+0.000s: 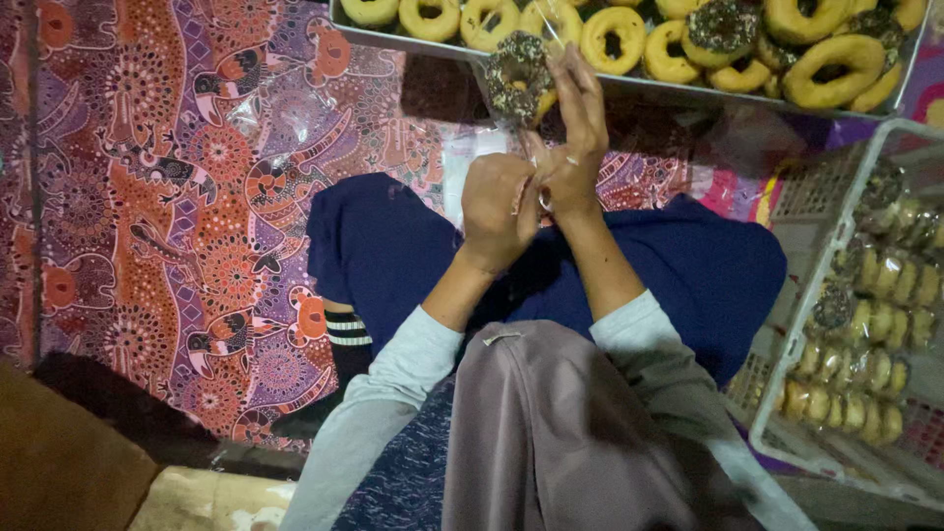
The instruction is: The person sits on a patterned mat and repeatedly picks donuts from a metal tray, places them into clear plastic bags, and sets the filled bags aside. The donuts include plain and chocolate-sprinkled varieties.
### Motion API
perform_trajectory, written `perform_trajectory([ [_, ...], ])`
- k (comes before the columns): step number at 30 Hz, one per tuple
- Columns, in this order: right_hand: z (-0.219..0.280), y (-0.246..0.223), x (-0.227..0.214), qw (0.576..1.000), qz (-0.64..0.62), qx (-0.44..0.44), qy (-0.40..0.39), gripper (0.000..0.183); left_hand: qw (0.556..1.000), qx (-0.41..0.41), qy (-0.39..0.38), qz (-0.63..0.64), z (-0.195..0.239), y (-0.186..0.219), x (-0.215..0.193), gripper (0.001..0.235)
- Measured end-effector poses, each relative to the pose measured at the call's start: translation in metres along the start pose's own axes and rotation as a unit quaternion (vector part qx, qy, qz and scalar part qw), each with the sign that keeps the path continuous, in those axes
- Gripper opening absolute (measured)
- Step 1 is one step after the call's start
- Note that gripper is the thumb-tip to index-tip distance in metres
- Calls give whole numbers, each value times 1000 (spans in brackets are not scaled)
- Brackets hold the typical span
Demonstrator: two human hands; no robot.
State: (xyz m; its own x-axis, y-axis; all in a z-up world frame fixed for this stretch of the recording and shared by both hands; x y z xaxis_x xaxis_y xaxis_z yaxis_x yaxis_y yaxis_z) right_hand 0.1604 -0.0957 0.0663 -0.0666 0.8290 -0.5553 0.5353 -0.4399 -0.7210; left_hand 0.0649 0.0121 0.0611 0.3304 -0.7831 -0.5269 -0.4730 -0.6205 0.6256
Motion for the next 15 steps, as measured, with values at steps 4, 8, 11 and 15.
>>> perform_trajectory([
  [4,-2,-22,0,999,-14,-26,-12,66,987,-130,85,30,-16,-28,-38,33],
  [8,-5,-34,1,999,-23,-34,-9,64,998,-57,14,-31,-31,-20,-45,23],
  [11,-10,-42,3,999,-23,-46,-2,66,998,35,-35,-49,-27,9,-44,28],
  [15,-6,-43,9,998,-49,-37,-19,68,989,7,128,-72,-12,14,-72,50],
])
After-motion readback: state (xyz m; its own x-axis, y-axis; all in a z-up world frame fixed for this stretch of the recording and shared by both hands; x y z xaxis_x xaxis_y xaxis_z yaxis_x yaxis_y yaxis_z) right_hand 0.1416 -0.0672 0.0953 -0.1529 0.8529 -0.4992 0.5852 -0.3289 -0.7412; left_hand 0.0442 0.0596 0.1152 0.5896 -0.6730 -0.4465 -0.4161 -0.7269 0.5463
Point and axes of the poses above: each hand's wrist, its own z-axis away from the middle knuckle, its own x-axis out of the palm, y = z × x, the point moved 9 cm from there along -z, towards the middle knuckle, and after that the axes turned 13 degrees about -y, right-handed, at the moved point
